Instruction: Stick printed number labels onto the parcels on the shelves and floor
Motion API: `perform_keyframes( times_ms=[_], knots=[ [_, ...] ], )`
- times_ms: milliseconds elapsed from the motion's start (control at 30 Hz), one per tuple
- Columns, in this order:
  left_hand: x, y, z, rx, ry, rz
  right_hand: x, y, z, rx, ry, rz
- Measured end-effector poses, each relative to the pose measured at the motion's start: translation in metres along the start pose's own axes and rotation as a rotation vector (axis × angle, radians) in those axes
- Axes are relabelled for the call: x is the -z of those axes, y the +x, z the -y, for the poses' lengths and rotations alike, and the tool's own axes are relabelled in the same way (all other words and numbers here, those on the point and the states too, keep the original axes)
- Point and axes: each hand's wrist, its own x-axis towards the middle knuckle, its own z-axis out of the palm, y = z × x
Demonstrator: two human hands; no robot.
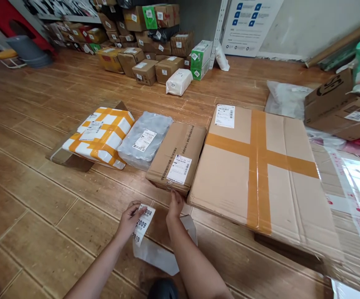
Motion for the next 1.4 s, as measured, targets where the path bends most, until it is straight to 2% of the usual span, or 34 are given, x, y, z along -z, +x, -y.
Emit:
perform_keyframes(
  times_ms=[33,100,167,233,367,467,533,600,700,800,900,967,1033,1100,1167,1200,1267,1333,1400],
  knots=[
    [-0.004,0.0,-0.001,-0.008,-0.018,-0.049,0.001,-0.008,0.006,-0.011,-0.011,0.048],
    [-0.012,0.001,-0.003,0.01,-0.045,-0.12,0.002,-0.026,0.017,-0.043,-0.054,0.228],
    [-0.019,0.0,-0.004,0.025,-0.057,-0.155,0.002,-0.041,0.026,-0.036,-0.136,0.441],
    [-0.026,-0.001,-0.005,0.011,-0.066,-0.155,0.004,-0.048,0.037,0.02,-0.231,0.565],
    [-0.044,-0.001,-0.013,-0.007,-0.09,-0.084,0.012,-0.039,0.069,0.223,-0.408,0.582],
    [-0.063,-0.006,-0.031,0.007,-0.098,-0.09,0.019,-0.036,0.11,0.412,-0.534,0.619],
    [-0.078,-0.016,-0.054,0.018,-0.092,-0.126,0.022,-0.044,0.145,0.477,-0.562,0.642],
    [-0.091,-0.031,-0.087,0.028,-0.046,-0.145,0.025,-0.06,0.184,0.472,-0.565,0.627],
    [-0.1,-0.057,-0.155,0.022,0.124,-0.107,0.024,-0.092,0.25,0.365,-0.574,0.516],
    [-0.094,-0.079,-0.235,0.079,0.187,-0.024,0.01,-0.123,0.314,0.246,-0.569,0.41],
    [-0.073,-0.097,-0.312,0.254,0.066,0.051,-0.018,-0.145,0.37,0.113,-0.521,0.365],
    [-0.05,-0.11,-0.36,0.39,-0.032,0.087,-0.045,-0.16,0.405,-0.026,-0.467,0.342],
    [-0.019,-0.123,-0.405,0.478,-0.066,0.104,-0.075,-0.178,0.438,-0.153,-0.431,0.381],
    [0.015,-0.132,-0.446,0.477,-0.01,0.085,-0.108,-0.199,0.465,-0.227,-0.431,0.479],
    [0.05,-0.128,-0.476,0.435,0.066,0.053,-0.142,-0.219,0.478,-0.252,-0.45,0.533],
    [0.067,-0.12,-0.485,0.426,0.081,0.036,-0.16,-0.226,0.479,-0.26,-0.463,0.532],
    [0.101,-0.093,-0.489,0.451,0.055,0.038,-0.199,-0.233,0.465,-0.258,-0.488,0.479],
    [0.137,-0.056,-0.479,0.494,0.0,0.096,-0.242,-0.232,0.436,-0.257,-0.503,0.412],
    [0.173,-0.018,-0.459,0.539,-0.01,0.149,-0.287,-0.226,0.401,-0.262,-0.507,0.378]
  ],
)
